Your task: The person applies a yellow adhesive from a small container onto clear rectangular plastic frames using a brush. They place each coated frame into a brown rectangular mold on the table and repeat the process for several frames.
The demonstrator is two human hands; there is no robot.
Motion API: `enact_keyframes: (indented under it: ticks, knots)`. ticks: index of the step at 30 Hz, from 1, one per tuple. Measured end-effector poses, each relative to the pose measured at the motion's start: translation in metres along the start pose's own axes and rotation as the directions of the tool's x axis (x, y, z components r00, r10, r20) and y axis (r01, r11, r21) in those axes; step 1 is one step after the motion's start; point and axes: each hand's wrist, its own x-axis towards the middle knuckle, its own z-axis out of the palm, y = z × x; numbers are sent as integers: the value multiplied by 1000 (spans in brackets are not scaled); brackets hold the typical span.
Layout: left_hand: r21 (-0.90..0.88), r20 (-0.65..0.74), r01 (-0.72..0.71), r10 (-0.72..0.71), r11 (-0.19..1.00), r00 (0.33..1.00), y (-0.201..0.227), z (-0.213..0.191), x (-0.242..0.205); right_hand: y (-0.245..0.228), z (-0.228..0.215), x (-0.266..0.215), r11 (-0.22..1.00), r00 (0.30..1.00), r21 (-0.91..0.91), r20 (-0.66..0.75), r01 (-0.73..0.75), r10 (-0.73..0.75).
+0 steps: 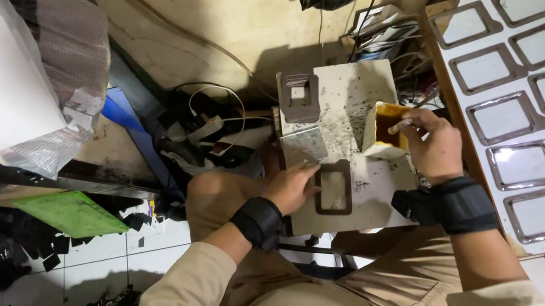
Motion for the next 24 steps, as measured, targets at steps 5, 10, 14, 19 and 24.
enact_keyframes:
  ticks: [5,10,14,19,24]
  knots:
    - [-114,9,41,-40,993,999,8,-19,5,32,27,9,967,998,-252,48,-26,39]
    - [-152,4,56,-57,987,998,-5,-10,10,42,37,11,934,997,-352,71,64,-42]
    - [-159,-50,-14,6,987,999,-16,-2,13,61,46,13,878,993,-466,91,113,-80]
    - [-181,-27,29,-35,983,999,-8,-11,11,51,35,16,894,991,-439,128,93,-40]
    - [-202,-61,16,-29,979,998,-3,-13,8,27,6,23,986,980,-161,185,-39,69]
